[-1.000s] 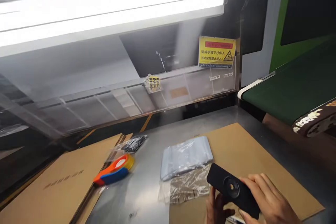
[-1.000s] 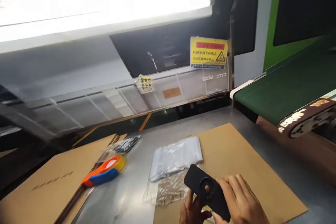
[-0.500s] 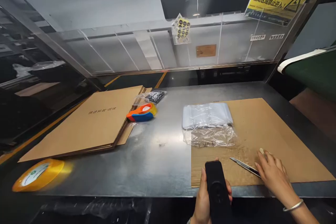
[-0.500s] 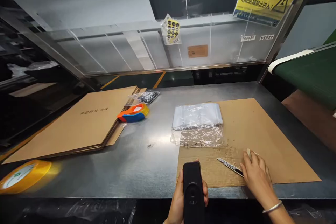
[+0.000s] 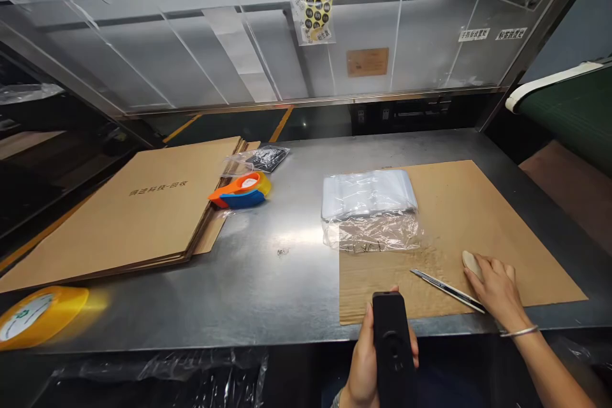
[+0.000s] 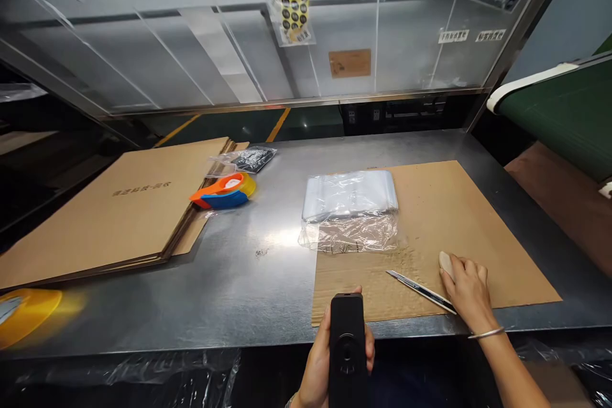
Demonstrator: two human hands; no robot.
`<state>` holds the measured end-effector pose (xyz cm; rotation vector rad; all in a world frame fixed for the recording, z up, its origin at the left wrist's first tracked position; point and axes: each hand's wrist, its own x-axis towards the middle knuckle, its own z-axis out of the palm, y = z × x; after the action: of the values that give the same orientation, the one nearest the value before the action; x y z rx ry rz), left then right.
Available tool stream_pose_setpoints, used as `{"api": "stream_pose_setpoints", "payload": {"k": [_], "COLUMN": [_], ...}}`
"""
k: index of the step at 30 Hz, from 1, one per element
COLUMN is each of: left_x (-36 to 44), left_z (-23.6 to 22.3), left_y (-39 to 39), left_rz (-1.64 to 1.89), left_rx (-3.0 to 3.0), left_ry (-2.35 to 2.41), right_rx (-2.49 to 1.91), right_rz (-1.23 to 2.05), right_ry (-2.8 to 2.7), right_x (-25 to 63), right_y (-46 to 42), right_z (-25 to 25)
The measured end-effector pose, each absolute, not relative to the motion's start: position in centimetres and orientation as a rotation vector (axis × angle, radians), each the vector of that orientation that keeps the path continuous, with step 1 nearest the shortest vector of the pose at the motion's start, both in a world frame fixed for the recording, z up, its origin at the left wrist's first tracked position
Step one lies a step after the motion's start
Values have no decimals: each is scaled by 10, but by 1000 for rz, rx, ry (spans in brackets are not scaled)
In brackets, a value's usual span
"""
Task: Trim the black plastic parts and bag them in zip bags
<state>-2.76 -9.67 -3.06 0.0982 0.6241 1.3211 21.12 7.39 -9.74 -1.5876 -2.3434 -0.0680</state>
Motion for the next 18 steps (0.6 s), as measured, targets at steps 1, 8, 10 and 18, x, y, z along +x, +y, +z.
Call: {"api": "stream_pose_setpoints", "payload": {"k": [1,8,10,18], "left_x": [-27,-21,-17,-11], "left_z": [-29,-31,-35,-42], "left_y": [-97,-106,-111,-124], "left_rz": [1303,1170,1121,1056], "left_rx": [88,63,62,100], "left_ry": [627,642,628,627], "right_rx": [-1558,-807,-532,-317], "right_rz": [-21,758,820,774], "right_ry": [-2345,-2470,-2578,-2850], "right_x": [208,158,147,140], "right_y": [70,-1,-17,-27], "right_z": [-91,0,19,40]}}
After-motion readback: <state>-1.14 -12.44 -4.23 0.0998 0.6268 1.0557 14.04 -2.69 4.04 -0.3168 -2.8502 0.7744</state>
